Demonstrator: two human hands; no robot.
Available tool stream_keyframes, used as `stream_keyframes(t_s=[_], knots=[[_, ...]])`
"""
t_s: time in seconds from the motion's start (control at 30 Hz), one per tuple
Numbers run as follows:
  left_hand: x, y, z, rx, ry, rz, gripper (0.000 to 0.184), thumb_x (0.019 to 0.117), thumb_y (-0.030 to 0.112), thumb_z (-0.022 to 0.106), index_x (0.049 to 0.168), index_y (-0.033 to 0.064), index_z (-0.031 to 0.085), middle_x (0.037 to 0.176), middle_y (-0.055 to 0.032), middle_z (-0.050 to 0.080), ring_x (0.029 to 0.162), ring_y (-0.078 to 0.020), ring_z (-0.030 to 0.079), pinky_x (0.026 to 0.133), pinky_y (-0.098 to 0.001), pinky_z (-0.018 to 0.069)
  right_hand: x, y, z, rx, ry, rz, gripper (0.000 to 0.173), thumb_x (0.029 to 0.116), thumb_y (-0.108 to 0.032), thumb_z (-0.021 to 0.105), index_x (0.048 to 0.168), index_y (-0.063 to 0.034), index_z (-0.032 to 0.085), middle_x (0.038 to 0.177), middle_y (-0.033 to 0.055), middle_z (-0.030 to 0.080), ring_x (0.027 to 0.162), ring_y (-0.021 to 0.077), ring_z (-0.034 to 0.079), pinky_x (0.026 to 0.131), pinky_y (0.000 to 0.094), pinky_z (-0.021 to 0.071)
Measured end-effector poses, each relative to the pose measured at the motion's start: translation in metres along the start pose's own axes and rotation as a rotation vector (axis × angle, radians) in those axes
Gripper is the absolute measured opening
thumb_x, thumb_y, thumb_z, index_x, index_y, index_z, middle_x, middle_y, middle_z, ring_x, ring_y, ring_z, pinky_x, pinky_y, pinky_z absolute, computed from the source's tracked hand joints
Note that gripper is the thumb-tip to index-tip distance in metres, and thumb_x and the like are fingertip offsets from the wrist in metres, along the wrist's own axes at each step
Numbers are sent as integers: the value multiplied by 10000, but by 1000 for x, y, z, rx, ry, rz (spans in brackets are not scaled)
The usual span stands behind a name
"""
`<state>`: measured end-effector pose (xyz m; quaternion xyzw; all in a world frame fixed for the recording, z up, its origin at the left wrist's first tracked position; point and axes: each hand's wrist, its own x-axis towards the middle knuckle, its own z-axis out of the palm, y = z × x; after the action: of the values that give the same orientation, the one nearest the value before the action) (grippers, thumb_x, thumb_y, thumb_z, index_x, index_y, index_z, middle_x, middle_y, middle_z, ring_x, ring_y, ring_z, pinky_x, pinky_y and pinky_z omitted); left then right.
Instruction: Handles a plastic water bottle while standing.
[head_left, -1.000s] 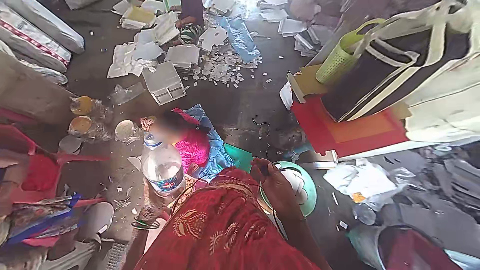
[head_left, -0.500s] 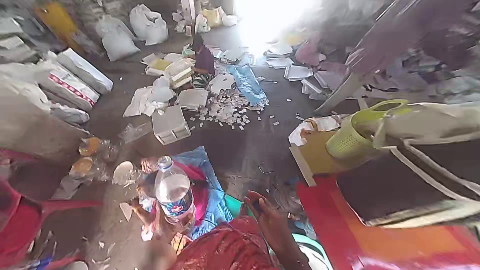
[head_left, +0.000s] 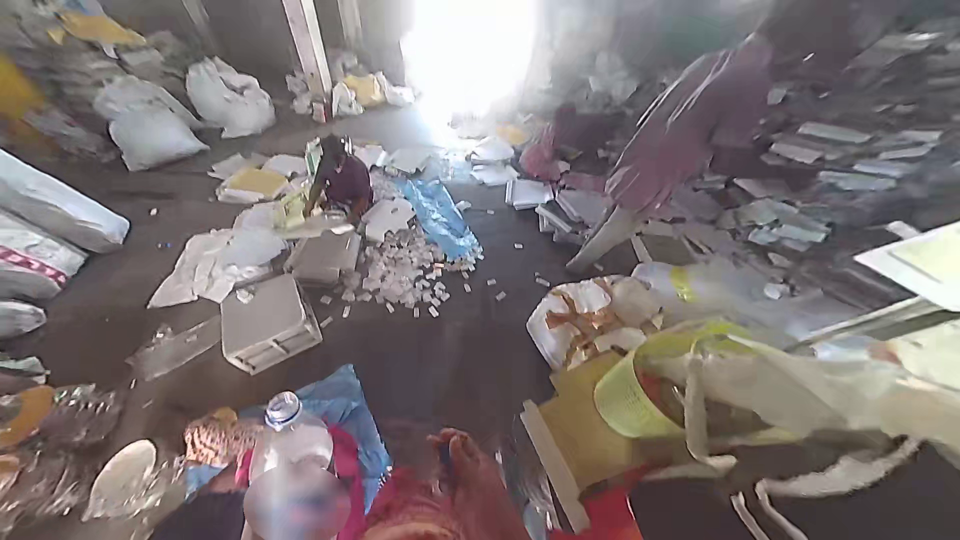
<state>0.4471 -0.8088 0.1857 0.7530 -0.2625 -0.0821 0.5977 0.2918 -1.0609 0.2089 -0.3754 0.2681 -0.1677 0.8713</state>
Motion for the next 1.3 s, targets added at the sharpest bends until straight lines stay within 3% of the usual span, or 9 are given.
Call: stream_keyframes(t_s=[0.1,0.23,0.33,0.43,0.6,0.73,0.9,1.1,1.3], knots=[[40,-9,1,-71,-27,-29,1252,670,227,954,1510,-172,114,1433,-236,496,1324,-111,532,1143,-296,446,22,-9,2,3,-7,-86,219,1075,-115,453,1228,-44,593,1138,90,738,855,100,696,742,250,573],[122,-3,12,-175,-71,19,1207,633,117,937,1501,-170,149,1402,-237,519,1281,-104,566,1108,-276,473,48,-42,12,-137,59,-258,235,1062,-84,455,1265,-62,569,1199,63,725,960,126,711,841,290,587],[185,-16,16,-175,-94,154,1243,599,226,970,1502,-141,198,1419,-206,527,1303,-87,550,1122,-249,452,78,-49,7,-90,76,-381,230,1057,-107,516,1270,-110,605,1201,41,728,1025,144,716,908,303,593],[234,-18,25,-182,-89,169,1212,581,283,971,1489,-112,274,1387,-164,575,1271,-74,577,1094,-239,475,108,-59,11,-103,87,-421,215,1065,-163,524,1268,-157,593,1218,-3,717,1067,115,702,946,275,574],[278,-31,18,-149,-241,167,1175,619,275,970,1498,-89,280,1418,-146,554,1304,-73,548,1120,-229,448,139,-63,28,-147,115,-409,223,1074,-229,513,1278,-216,601,1239,-34,707,1035,89,699,910,249,576],[312,-44,14,-68,-307,140,1160,600,280,974,1480,-98,319,1397,-168,574,1288,-77,565,1111,-224,451,173,-56,40,-45,185,-332,228,1074,-177,502,1286,-162,586,1226,14,708,993,119,712,878,269,593],[353,-70,22,-70,-218,23,1231,614,327,967,1500,-130,245,1398,-190,562,1282,-104,573,1103,-255,473,224,-74,44,-30,271,-311,253,1021,-162,597,1268,-108,599,1205,46,712,967,136,719,852,276,606],[433,-81,74,-158,-127,10,1250,596,263,972,1501,-120,201,1404,-167,541,1281,-90,566,1097,-239,479,293,-148,-4,-102,517,-487,255,1066,-113,483,1303,-56,558,1164,29,698,971,105,703,851,252,600],[526,-74,117,-228,-145,-18,1295,559,198,980,1521,-71,156,1396,-126,544,1257,-89,589,1069,-243,511,381,-230,-56,178,684,-617,196,1059,-72,476,1226,-107,571,1081,-17,700,931,74,706,814,221,608]])
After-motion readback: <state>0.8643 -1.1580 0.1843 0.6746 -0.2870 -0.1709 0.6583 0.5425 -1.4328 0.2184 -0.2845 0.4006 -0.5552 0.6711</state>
